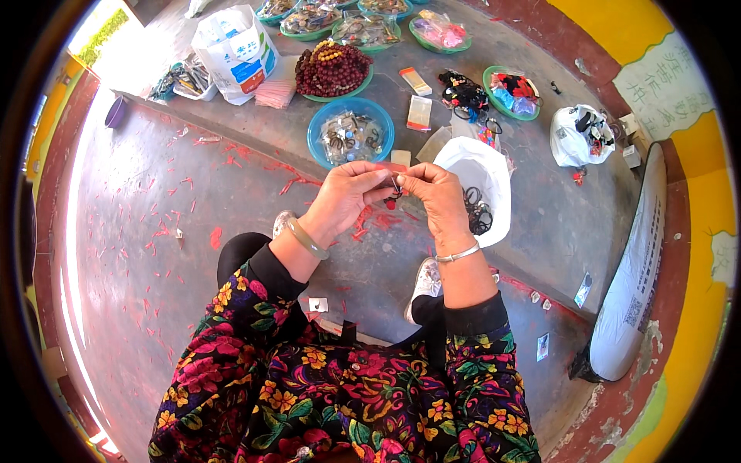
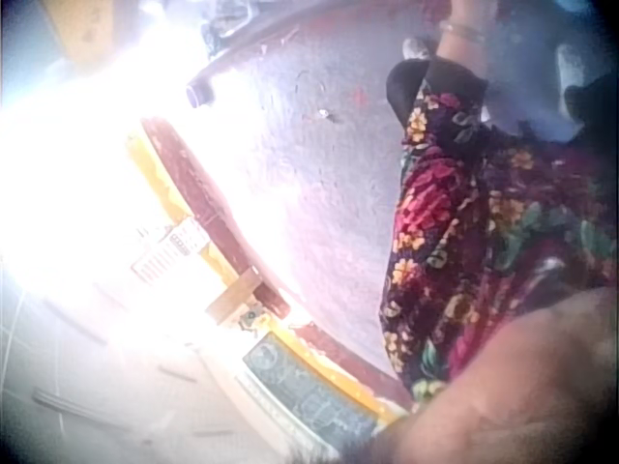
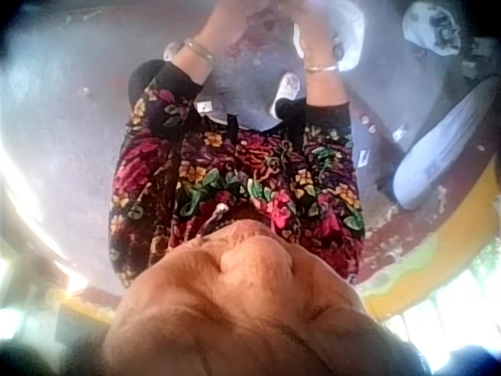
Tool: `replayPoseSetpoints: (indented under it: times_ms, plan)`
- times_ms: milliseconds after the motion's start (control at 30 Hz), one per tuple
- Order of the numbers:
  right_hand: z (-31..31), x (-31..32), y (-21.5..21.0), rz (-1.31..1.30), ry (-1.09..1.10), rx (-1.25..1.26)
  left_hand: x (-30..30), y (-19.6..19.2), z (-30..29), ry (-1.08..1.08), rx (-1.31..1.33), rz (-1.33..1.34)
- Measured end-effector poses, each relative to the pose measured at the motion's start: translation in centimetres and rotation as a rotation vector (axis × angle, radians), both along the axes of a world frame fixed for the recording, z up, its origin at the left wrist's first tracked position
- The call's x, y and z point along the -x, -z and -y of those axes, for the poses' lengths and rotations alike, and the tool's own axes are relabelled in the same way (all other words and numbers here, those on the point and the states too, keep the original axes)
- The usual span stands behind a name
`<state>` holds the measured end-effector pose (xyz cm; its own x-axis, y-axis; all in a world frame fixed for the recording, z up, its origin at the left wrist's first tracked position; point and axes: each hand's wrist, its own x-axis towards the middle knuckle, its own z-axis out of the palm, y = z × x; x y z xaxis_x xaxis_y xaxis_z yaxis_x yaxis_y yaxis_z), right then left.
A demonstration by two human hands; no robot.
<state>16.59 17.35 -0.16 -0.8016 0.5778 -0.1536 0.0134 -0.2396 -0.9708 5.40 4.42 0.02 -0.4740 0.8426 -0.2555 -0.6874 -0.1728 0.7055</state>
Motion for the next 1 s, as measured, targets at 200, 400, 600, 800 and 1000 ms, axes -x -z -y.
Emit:
replayPoseSetpoints:
  times_ms: [200, 400, 600, 800, 1000]
  plan:
    - [-0.13, -0.01, -0.10, 0.028, -0.014, 0.010, -0.02, 0.21, 0.00, -0.026, -0.011, -0.001]
    - [-0.29, -0.23, -0.19, -0.006, -0.044, -0.003, 0.27, 0.63, 0.02, -0.034, -0.018, 0.022]
    - [-0.41, -0.26, -0.22, -0.046, -0.097, 0.048, 0.52, 0.58, 0.27, -0.005, -0.070, 0.086]
    - [-0.44, -0.27, -0.09, -0.019, -0.067, -0.023, 0.32, 0.67, 0.09, 0.018, -0.090, 0.065]
    - [0.31, 0.23, -0.82, -0.066, -0.074, 0.004, 0.28, 0.40, 0.16, -0.008, -0.092, 0.064]
